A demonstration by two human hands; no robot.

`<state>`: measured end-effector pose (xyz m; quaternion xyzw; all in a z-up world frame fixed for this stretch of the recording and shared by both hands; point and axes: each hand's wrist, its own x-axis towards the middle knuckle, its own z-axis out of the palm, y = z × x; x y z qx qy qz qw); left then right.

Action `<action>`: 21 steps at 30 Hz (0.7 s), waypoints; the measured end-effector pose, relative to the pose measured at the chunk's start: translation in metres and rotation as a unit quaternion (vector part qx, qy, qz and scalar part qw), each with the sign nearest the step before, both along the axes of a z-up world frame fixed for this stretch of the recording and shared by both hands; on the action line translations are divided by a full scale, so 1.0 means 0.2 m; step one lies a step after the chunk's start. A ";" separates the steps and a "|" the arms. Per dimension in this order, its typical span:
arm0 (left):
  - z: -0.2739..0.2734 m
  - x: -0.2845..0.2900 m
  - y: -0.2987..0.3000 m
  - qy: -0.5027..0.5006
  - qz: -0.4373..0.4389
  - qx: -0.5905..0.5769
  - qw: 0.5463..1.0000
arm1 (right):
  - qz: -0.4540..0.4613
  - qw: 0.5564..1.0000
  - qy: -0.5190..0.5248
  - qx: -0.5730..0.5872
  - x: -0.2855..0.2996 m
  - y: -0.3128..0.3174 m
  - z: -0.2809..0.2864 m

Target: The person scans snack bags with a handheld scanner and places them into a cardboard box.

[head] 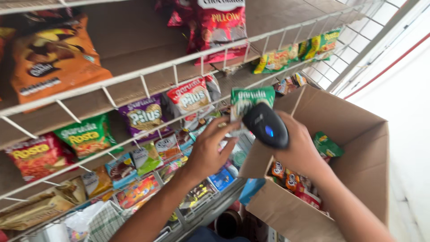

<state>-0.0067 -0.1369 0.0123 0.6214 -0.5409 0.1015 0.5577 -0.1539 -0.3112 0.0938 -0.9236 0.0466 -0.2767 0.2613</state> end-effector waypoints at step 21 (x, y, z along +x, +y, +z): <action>0.08 0.14 -0.23 -0.091 0.164 0.245 0.951 | 0.022 0.998 -0.050 0.044 0.53 -0.48 -0.09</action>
